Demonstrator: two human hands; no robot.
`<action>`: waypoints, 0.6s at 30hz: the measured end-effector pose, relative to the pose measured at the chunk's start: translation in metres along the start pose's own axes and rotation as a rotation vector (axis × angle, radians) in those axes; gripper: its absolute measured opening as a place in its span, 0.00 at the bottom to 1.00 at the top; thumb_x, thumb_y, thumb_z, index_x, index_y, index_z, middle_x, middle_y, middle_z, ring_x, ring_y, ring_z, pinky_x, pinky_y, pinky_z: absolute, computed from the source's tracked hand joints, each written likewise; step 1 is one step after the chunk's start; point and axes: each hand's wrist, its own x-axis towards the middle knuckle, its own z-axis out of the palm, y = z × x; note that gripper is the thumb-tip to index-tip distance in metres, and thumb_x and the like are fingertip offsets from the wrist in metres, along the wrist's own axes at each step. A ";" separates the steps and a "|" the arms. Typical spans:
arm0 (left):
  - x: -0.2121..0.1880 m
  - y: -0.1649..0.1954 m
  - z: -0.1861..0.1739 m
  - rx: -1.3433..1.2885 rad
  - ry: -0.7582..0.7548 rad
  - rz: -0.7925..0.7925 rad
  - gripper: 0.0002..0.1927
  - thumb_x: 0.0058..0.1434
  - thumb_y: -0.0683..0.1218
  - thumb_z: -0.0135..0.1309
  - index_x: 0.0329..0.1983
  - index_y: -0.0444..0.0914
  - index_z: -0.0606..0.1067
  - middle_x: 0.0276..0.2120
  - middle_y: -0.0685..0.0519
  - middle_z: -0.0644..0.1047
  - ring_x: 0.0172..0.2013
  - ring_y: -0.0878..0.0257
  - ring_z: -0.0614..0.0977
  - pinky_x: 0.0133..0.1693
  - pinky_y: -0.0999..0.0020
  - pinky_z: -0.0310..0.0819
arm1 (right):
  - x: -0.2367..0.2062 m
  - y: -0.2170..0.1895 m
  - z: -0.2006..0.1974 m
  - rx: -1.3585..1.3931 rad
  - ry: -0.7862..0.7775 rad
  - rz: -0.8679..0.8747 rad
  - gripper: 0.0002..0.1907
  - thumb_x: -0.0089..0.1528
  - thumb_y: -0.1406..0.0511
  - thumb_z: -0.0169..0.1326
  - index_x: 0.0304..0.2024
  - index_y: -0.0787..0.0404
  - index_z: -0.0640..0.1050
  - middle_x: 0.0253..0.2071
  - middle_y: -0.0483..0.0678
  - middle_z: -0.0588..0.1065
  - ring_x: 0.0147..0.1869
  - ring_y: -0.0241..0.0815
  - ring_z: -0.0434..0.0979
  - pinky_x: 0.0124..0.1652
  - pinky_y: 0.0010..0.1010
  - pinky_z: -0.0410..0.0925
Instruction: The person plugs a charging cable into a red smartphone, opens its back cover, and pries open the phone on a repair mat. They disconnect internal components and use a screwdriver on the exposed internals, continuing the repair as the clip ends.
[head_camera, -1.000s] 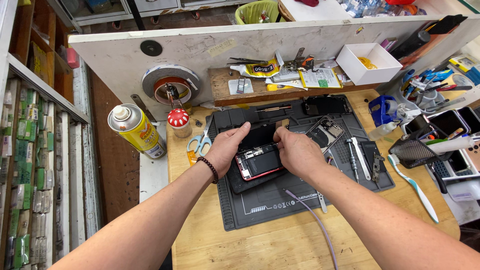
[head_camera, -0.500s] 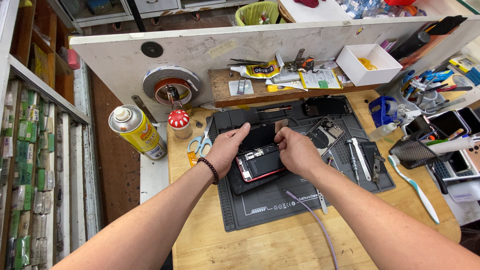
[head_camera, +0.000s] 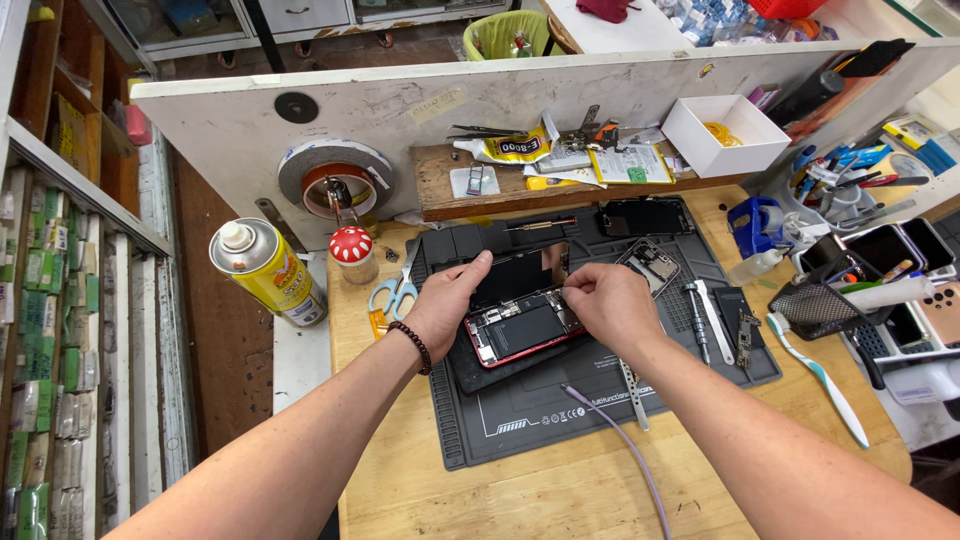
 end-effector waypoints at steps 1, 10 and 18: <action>0.001 0.000 -0.001 -0.001 0.003 0.003 0.37 0.59 0.65 0.55 0.61 0.34 0.75 0.57 0.50 0.78 0.60 0.64 0.72 0.64 0.65 0.59 | 0.001 -0.002 -0.001 -0.042 0.000 -0.024 0.10 0.57 0.61 0.60 0.39 0.56 0.86 0.36 0.50 0.83 0.43 0.48 0.84 0.46 0.37 0.74; 0.003 -0.002 -0.001 0.057 0.050 -0.019 0.38 0.59 0.67 0.55 0.62 0.36 0.74 0.57 0.48 0.77 0.60 0.61 0.71 0.64 0.63 0.59 | 0.009 -0.022 0.001 -0.137 -0.085 0.126 0.11 0.56 0.61 0.59 0.38 0.54 0.87 0.35 0.53 0.83 0.44 0.52 0.84 0.48 0.41 0.74; 0.001 0.001 -0.002 -0.051 -0.014 -0.022 0.38 0.59 0.65 0.56 0.62 0.34 0.74 0.57 0.46 0.77 0.61 0.60 0.73 0.64 0.62 0.60 | 0.021 -0.020 0.003 -0.220 -0.115 0.093 0.10 0.56 0.60 0.62 0.37 0.53 0.87 0.35 0.52 0.83 0.44 0.50 0.84 0.48 0.40 0.74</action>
